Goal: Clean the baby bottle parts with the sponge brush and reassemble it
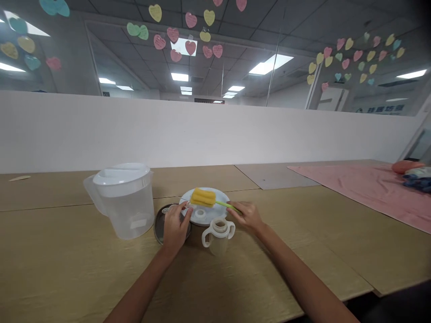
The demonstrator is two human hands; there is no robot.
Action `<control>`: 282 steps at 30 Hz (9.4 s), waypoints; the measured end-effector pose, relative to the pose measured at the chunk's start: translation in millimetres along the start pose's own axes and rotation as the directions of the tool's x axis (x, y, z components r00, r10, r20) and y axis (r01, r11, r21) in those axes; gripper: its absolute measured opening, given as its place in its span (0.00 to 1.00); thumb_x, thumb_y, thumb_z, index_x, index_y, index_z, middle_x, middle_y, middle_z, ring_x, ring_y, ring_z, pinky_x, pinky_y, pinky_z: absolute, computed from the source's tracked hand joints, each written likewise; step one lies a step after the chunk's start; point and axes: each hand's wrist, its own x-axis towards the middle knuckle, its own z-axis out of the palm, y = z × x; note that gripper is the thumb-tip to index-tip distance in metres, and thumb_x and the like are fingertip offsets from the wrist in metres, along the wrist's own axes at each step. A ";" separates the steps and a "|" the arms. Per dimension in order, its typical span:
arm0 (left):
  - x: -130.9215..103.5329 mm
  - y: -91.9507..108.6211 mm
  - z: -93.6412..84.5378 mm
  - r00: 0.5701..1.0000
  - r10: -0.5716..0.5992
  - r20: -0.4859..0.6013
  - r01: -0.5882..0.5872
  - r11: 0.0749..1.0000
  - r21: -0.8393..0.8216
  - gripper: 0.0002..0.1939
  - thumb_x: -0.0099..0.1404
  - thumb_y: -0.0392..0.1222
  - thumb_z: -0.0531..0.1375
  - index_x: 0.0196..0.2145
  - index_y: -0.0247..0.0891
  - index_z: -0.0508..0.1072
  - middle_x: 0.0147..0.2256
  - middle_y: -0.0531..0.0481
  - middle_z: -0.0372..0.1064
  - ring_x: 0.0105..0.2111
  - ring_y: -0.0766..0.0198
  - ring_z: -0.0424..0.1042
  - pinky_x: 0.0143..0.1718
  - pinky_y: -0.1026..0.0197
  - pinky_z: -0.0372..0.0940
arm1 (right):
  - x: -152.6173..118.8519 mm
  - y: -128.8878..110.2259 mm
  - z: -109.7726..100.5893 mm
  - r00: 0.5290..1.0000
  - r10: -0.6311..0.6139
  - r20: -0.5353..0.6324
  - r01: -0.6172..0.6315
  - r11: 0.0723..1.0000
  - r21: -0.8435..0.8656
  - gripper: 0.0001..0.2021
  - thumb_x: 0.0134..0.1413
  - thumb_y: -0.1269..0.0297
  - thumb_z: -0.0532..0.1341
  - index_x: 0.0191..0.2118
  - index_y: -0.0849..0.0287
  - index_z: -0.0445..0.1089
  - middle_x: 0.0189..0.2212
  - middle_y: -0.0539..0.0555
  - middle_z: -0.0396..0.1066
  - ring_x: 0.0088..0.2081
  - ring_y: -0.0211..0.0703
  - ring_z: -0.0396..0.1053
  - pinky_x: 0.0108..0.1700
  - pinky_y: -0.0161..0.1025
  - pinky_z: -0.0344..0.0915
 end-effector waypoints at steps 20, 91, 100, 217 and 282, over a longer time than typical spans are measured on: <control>-0.4 2.6 -2.3 0.998 0.042 0.041 -0.040 0.998 -0.044 0.17 0.63 0.49 0.51 0.42 0.37 0.71 0.37 0.45 0.73 0.39 0.56 0.70 0.43 0.54 0.62 | -0.6 1.1 7.5 0.996 0.045 -0.078 -0.062 0.970 -0.237 0.20 0.59 0.52 0.51 0.40 0.59 0.74 0.27 0.57 0.75 0.28 0.41 0.70 0.31 0.35 0.60; 7.7 -10.1 -13.7 0.947 -0.189 0.260 0.020 0.843 0.538 0.09 0.54 0.37 0.51 0.28 0.38 0.71 0.35 0.44 0.72 0.39 0.53 0.68 0.39 0.54 0.56 | -3.2 6.0 11.5 0.955 -0.213 -0.207 0.141 0.938 -0.316 0.13 0.57 0.60 0.55 0.32 0.62 0.73 0.22 0.53 0.73 0.22 0.35 0.67 0.27 0.32 0.58; 6.4 -9.8 -10.6 0.875 -0.279 0.396 0.001 0.818 0.575 0.14 0.57 0.39 0.49 0.28 0.36 0.74 0.34 0.40 0.74 0.38 0.51 0.70 0.38 0.52 0.57 | -3.5 6.9 12.6 0.958 -0.209 -0.197 0.145 0.944 -0.298 0.13 0.58 0.60 0.55 0.30 0.61 0.72 0.22 0.53 0.73 0.22 0.35 0.68 0.27 0.32 0.58; 4.5 -19.8 0.9 0.913 -0.326 0.246 0.300 0.944 0.138 0.04 0.53 0.39 0.53 0.28 0.40 0.59 0.27 0.51 0.65 0.31 0.59 0.67 0.32 0.60 0.60 | -1.5 6.9 11.7 0.914 -0.218 -0.341 0.061 0.908 -0.415 0.21 0.58 0.62 0.53 0.15 0.60 0.62 0.11 0.48 0.60 0.15 0.31 0.52 0.23 0.34 0.45; 10.5 -23.9 -15.7 0.996 -0.042 0.073 0.010 0.918 0.397 0.02 0.57 0.36 0.50 0.29 0.38 0.61 0.27 0.48 0.64 0.31 0.58 0.66 0.31 0.59 0.58 | -1.1 6.2 9.0 0.931 -0.203 -0.303 0.060 0.905 -0.421 0.21 0.58 0.63 0.53 0.15 0.61 0.64 0.11 0.50 0.62 0.15 0.30 0.54 0.23 0.33 0.46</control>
